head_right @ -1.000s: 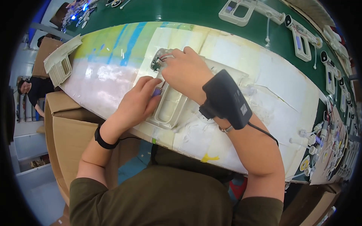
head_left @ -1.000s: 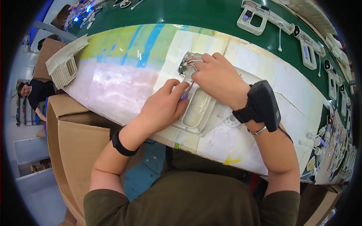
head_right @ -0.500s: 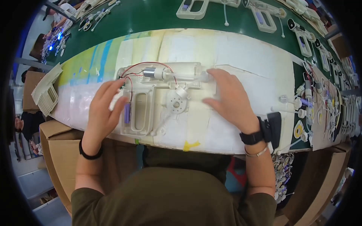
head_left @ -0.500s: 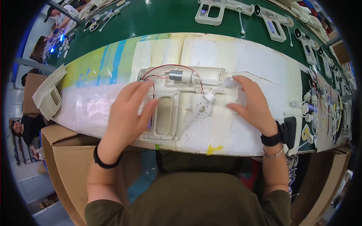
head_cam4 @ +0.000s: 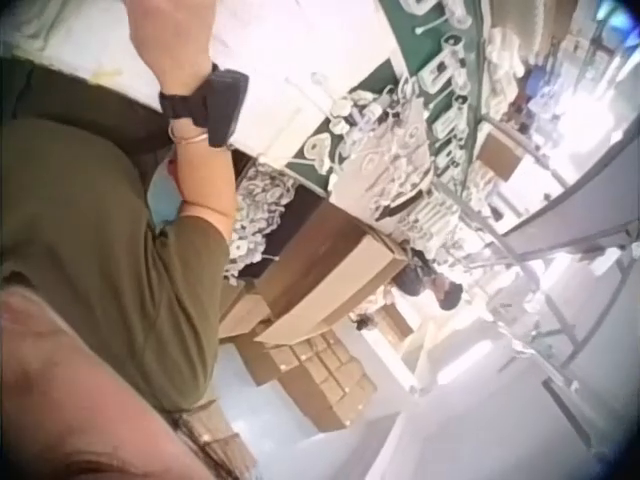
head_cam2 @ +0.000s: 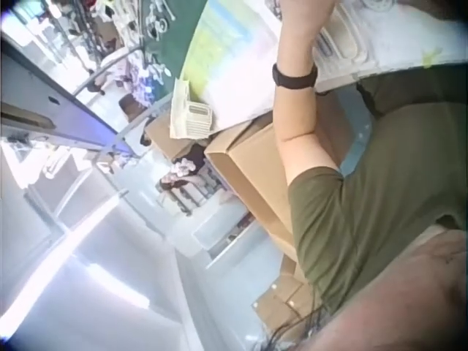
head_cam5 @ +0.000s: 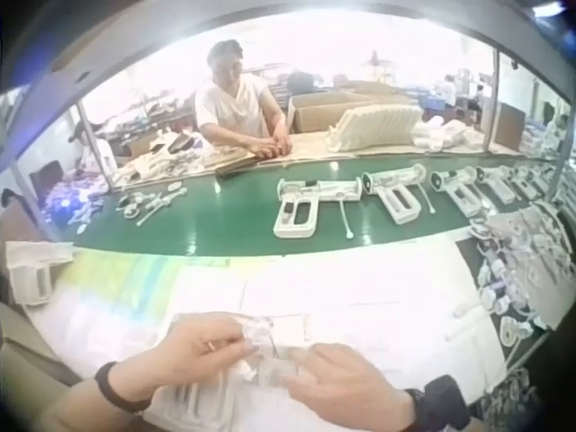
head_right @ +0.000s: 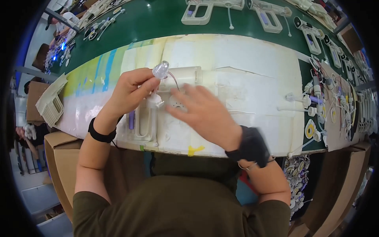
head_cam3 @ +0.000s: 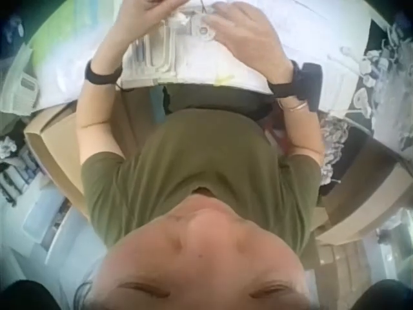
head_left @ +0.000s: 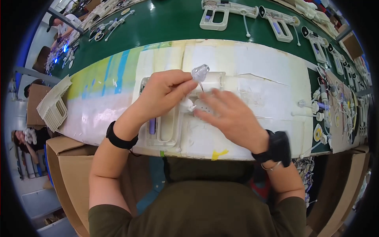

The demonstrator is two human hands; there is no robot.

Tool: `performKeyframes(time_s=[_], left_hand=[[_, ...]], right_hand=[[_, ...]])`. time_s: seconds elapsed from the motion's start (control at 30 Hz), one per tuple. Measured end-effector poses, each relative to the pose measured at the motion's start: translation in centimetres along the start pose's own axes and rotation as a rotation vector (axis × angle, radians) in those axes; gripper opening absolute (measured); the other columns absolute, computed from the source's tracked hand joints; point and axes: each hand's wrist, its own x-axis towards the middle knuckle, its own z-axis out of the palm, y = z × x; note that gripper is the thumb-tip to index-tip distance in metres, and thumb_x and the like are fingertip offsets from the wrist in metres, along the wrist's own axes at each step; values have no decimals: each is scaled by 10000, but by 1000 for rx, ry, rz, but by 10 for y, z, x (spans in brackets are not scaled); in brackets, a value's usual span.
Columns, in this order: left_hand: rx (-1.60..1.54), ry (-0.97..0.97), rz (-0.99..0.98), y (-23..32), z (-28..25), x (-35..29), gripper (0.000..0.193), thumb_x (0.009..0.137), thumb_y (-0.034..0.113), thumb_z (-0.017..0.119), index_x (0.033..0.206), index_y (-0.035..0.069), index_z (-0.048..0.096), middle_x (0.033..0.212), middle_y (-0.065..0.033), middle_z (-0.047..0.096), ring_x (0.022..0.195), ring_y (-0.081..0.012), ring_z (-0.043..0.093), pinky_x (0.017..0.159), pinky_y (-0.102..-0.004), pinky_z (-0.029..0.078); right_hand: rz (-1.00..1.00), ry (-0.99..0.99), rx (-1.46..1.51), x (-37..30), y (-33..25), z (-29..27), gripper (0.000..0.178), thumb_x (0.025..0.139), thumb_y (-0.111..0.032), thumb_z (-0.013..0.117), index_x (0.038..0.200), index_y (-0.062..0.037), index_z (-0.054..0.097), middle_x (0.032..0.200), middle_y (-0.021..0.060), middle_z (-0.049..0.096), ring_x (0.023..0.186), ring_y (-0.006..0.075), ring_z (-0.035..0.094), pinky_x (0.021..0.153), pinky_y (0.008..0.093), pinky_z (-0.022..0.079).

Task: Assemble internal components including a motor, PCB, and wiring into the plastic housing of a toy gun.

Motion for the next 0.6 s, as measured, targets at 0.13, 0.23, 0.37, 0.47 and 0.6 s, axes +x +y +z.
performKeyframes(time_s=[0.13, 0.23, 0.37, 0.47, 0.6], left_hand=[[-43, 49, -40, 2, -2, -1, 144, 857, 120, 607, 912, -12, 624, 719, -105, 595, 611, -148, 551, 570, -259, 434], [38, 109, 30, 0, -3, -6, 130, 848, 123, 605, 874, -4, 618, 694, -107, 583, 594, -191, 553, 553, -290, 436], [433, 41, 245, -2, 6, -8, 104, 821, 141, 587, 800, 42, 610, 673, -94, 586, 615, -277, 577, 540, -356, 458], [502, 52, 240, 0, 17, 0, 55, 787, 83, 602, 760, 38, 587, 623, -95, 540, 591, -281, 556, 525, -361, 439], [585, -27, 151, -2, 20, 7, 84, 803, 114, 596, 834, 36, 589, 668, -101, 561, 633, -291, 568, 551, -359, 450]], right_hand=[[-138, -10, -101, 5, 10, 32, 297, 768, -64, 548, 1059, -80, 601, 1138, 99, 578, 1044, 276, 556, 853, 363, 473], [15, 121, 50, 6, 18, 33, 263, 796, -56, 542, 1053, -56, 598, 1028, 123, 613, 906, 278, 603, 730, 343, 506], [668, 385, 539, 23, 3, 12, 179, 887, -93, 517, 1026, 1, 578, 817, 221, 601, 689, 334, 622, 591, 359, 500], [646, 430, 392, 30, -3, 13, 201, 881, -115, 535, 1040, 6, 559, 756, 207, 585, 641, 327, 609, 558, 364, 489], [315, 452, -21, 34, 12, 22, 247, 844, -134, 577, 1050, -13, 517, 603, 130, 556, 530, 292, 579, 501, 370, 467]])
